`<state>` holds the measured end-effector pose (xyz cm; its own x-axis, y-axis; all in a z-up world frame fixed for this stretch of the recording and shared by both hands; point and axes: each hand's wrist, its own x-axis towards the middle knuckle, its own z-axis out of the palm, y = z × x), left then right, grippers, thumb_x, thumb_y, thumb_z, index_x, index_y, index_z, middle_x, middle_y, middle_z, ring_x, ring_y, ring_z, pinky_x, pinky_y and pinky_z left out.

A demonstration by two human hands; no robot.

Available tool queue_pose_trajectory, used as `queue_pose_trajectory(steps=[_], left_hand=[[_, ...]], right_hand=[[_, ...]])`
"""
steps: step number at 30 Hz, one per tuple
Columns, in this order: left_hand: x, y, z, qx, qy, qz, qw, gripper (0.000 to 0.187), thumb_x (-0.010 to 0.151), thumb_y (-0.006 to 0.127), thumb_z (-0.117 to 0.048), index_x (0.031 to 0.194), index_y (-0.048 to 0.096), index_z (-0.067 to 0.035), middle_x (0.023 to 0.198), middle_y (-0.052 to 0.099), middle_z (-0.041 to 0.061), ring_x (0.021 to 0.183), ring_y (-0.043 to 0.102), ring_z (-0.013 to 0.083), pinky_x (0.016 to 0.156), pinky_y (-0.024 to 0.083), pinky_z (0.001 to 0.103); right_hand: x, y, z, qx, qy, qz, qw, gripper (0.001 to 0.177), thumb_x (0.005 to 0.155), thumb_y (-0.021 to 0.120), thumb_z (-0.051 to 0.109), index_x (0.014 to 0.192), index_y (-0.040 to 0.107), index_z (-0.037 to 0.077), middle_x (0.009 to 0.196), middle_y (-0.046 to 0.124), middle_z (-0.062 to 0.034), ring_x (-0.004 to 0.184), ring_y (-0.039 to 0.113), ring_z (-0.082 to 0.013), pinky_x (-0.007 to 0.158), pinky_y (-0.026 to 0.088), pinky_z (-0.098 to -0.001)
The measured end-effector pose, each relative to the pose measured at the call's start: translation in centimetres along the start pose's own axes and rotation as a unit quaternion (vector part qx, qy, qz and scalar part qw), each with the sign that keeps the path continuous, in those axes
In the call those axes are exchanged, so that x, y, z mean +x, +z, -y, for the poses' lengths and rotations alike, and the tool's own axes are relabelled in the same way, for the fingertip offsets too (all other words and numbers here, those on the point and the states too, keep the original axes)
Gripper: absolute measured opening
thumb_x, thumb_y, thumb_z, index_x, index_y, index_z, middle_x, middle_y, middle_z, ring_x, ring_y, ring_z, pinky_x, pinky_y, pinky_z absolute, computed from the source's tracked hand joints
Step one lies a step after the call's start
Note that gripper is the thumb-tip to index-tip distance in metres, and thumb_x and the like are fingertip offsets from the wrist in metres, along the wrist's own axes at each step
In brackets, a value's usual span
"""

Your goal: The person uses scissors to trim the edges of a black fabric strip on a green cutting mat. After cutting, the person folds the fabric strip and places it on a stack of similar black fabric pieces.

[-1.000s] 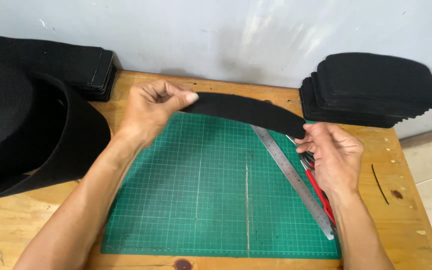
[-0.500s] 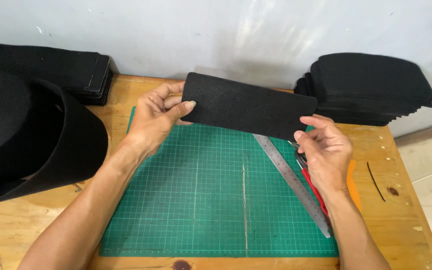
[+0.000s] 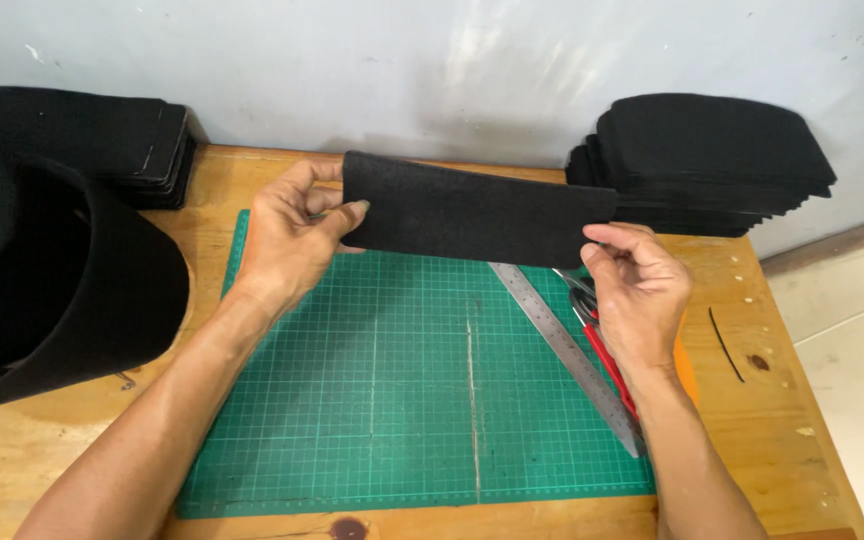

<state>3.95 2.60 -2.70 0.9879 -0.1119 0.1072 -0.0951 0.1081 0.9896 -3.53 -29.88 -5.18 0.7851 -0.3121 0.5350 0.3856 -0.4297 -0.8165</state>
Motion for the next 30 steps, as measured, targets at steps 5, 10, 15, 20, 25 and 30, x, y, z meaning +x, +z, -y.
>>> queue_pose_trajectory(steps=[5,10,15,20,25,30], left_hand=[[0.5,-0.3,1.4,0.015,0.002,0.003,1.000,0.022,0.094,0.068,-0.002,0.116,0.067,-0.001,0.088,0.075,0.013,0.071,0.069,0.0115,0.066,0.066,0.028],[0.1,2.5,0.7,0.027,-0.009,0.035,0.999,0.015,0.092,0.071,0.000,0.107,0.069,0.000,0.085,0.075,0.015,0.066,0.068,0.0134,0.063,0.064,0.027],[1.9,7.8,-0.3,-0.037,-0.072,0.024,0.996,0.022,0.083,0.077,-0.001,0.103,0.068,0.005,0.078,0.072,0.013,0.060,0.068,0.0153,0.056,0.064,0.028],[5.2,14.0,-1.6,-0.095,-0.106,0.045,0.989,0.030,0.079,0.080,-0.002,0.104,0.067,0.006,0.076,0.071,0.013,0.060,0.071,0.0167,0.055,0.066,0.028],[7.6,20.4,-3.7,-0.105,-0.177,0.052,0.977,0.030,0.079,0.085,-0.003,0.099,0.063,0.002,0.076,0.068,0.015,0.049,0.061,0.0181,0.048,0.058,0.025],[9.7,24.1,-3.0,-0.065,-0.174,0.034,0.982,0.032,0.082,0.085,-0.002,0.086,0.054,-0.006,0.061,0.064,0.013,0.046,0.059,0.0168,0.044,0.053,0.027]], right_hand=[[0.5,-0.7,0.8,0.000,0.006,-0.026,1.000,0.016,0.091,0.076,-0.010,0.104,0.076,-0.002,0.097,0.066,-0.0082,0.079,0.059,-0.0064,0.067,0.055,-0.0202],[1.9,-2.8,1.1,0.003,0.032,-0.078,0.996,0.012,0.092,0.071,-0.007,0.102,0.074,-0.001,0.096,0.064,-0.0042,0.075,0.059,-0.0020,0.061,0.056,-0.0160],[5.0,-5.7,1.9,-0.034,0.092,-0.143,0.985,0.019,0.090,0.073,-0.005,0.104,0.078,0.006,0.089,0.065,0.0009,0.073,0.061,0.0011,0.066,0.056,-0.0149],[9.5,-11.9,-0.8,-0.043,0.104,-0.145,0.983,0.021,0.089,0.073,-0.003,0.108,0.078,0.005,0.088,0.066,-0.0027,0.073,0.064,-0.0034,0.067,0.060,-0.0190],[14.2,-15.5,-0.5,-0.120,0.255,-0.166,0.945,0.018,0.089,0.074,0.005,0.100,0.081,0.018,0.094,0.078,0.0035,0.084,0.068,-0.0059,0.059,0.052,-0.0227],[16.9,-18.2,-5.3,-0.176,0.267,-0.119,0.940,0.019,0.085,0.073,0.009,0.098,0.080,0.020,0.090,0.075,0.0039,0.084,0.066,-0.0073,0.070,0.053,-0.0248]])
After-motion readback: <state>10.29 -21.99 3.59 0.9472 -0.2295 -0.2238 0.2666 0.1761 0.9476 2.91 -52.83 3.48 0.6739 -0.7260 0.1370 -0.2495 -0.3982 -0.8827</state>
